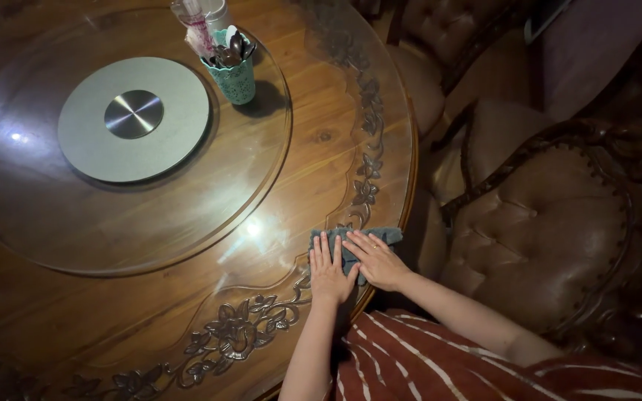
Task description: Clean the circular glass tabletop with a cloth.
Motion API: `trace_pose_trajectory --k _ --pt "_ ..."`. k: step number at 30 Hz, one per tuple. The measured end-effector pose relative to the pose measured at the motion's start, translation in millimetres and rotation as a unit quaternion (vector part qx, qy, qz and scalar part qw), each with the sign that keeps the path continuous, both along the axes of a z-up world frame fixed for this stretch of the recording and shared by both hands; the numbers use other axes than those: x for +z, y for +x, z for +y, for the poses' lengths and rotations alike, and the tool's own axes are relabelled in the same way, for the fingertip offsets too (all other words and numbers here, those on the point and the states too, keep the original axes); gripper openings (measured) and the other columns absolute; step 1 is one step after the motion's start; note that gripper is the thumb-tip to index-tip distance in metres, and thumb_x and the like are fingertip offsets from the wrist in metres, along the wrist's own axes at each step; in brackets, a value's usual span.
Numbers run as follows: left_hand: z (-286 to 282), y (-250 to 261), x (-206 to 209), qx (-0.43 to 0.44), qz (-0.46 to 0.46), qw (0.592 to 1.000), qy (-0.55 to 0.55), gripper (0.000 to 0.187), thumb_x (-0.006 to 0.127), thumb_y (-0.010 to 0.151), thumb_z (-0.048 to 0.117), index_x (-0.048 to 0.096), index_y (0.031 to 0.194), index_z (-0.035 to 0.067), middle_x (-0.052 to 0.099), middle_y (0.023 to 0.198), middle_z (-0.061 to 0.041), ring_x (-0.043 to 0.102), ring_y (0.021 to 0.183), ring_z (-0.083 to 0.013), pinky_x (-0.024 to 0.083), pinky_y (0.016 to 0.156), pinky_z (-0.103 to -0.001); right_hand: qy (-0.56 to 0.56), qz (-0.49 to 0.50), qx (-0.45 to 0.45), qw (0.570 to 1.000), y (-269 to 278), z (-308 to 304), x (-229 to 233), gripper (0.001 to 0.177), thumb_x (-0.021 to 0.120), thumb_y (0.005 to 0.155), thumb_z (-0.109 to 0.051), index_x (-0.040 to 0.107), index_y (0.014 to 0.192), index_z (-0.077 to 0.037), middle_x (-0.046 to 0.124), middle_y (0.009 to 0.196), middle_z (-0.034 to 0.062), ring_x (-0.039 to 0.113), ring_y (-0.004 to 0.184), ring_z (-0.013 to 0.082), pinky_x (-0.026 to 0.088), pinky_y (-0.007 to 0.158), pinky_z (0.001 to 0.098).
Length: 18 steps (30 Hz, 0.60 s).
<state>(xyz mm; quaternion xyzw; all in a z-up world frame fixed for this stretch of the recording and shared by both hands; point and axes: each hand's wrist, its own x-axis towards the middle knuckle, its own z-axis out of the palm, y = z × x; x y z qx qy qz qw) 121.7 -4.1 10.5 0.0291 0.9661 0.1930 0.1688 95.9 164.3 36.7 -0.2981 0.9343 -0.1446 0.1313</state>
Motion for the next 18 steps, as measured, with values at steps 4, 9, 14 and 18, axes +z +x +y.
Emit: trace_pose_trajectory --k 4,9,14,18 --pt "-0.3 -0.2 -2.5 -0.005 -0.001 1.000 -0.006 0.091 0.044 0.097 0.064 0.005 0.165 0.018 -0.009 0.171 -0.016 -0.010 0.158 -0.0321 -0.003 0.126 -0.046 0.001 0.008 0.004 1.000 2.2 -2.1 -1.4 0.065 0.051 0.099 -0.023 0.028 0.159 -0.013 0.023 0.168 0.0088 0.017 0.155 0.0252 0.011 0.125 0.0465" --pt "-1.7 1.9 -1.8 0.001 0.008 1.000 0.002 0.090 0.045 0.097 0.063 0.007 0.165 0.019 -0.007 0.172 -0.015 -0.009 0.158 -0.0306 -0.002 0.126 -0.046 0.004 0.016 -0.003 1.000 2.9 -2.8 -3.9 0.066 0.051 0.097 -0.022 0.029 0.159 -0.015 0.023 0.168 0.0077 0.017 0.156 0.0246 0.011 0.126 0.0459" --pt "-9.3 11.5 -6.0 0.016 0.039 0.999 0.015 0.087 0.045 0.096 0.063 0.014 0.165 0.020 -0.002 0.172 -0.014 -0.004 0.159 -0.0308 0.002 0.126 -0.046 -0.002 0.027 0.003 1.000 3.6 -6.0 -7.2 0.066 0.051 0.098 -0.023 0.029 0.159 -0.014 0.023 0.168 0.0095 0.017 0.156 0.0264 0.011 0.125 0.0468" --pt "-27.3 44.5 -17.3 0.017 0.119 0.993 0.022 0.084 0.046 0.099 0.062 0.021 0.162 0.012 0.004 0.171 -0.018 0.002 0.157 -0.0343 0.007 0.124 -0.049 -0.009 0.048 0.052 0.997 18.3 -8.2 -16.4 0.064 0.050 0.101 -0.030 0.030 0.160 -0.017 0.026 0.167 0.0107 0.020 0.155 0.0282 0.014 0.124 0.0480"
